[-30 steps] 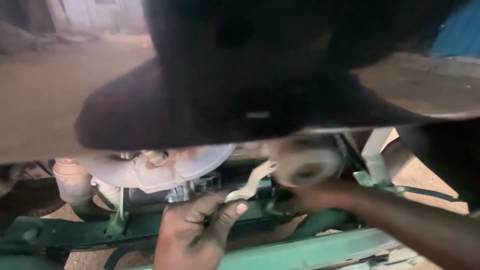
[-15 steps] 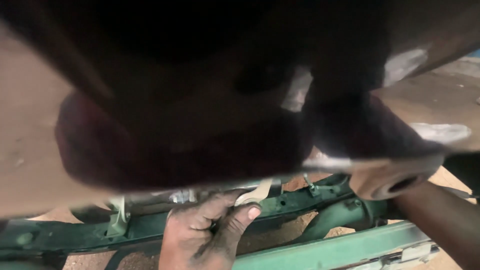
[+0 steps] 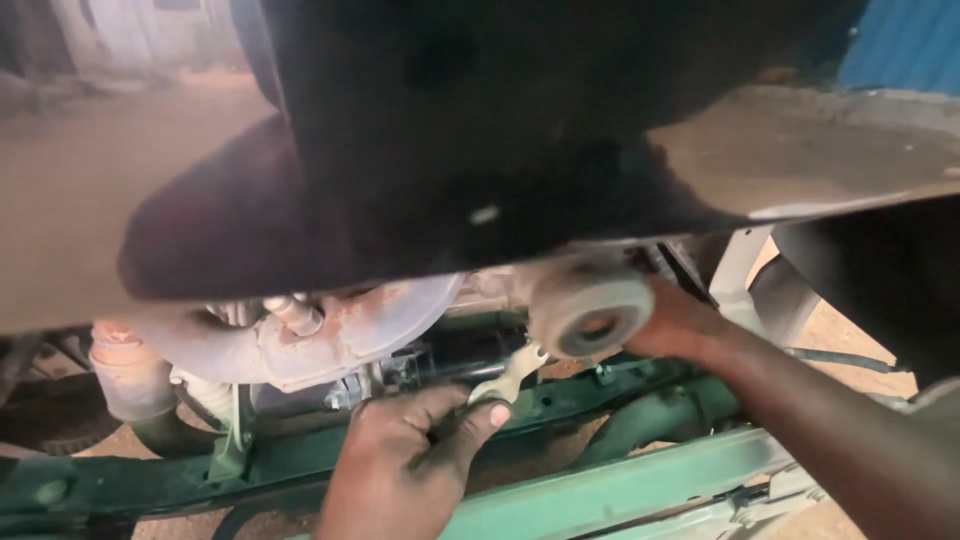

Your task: Repairing or replacing components of an automotive engine, specifically working on a starter motor and associated wiring.

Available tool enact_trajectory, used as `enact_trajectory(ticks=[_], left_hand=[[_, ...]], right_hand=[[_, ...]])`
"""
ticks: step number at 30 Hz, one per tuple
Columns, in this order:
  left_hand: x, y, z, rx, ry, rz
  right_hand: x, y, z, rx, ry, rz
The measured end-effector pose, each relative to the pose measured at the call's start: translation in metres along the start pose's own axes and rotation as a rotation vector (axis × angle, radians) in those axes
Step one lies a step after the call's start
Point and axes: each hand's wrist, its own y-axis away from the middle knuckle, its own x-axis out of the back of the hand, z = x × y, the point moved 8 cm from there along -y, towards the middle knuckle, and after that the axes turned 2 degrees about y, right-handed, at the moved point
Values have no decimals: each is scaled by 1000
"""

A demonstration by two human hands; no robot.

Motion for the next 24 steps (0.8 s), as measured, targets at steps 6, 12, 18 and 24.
enact_trajectory(ticks=[6, 12, 18, 24], left_hand=[[-17, -3, 18, -176, -154, -68], [-45, -19, 34, -131, -334, -131], [-69, -53, 34, -90, -505, -132], [-83, -55, 26, 116, -575, -257]], right_hand=[[14, 68, -84, 306, -522, -187], [10, 79, -58, -95, -236, -221], [-17, 64, 19, -344, -1068, 31], [17, 82, -5, -357, -1006, 159]])
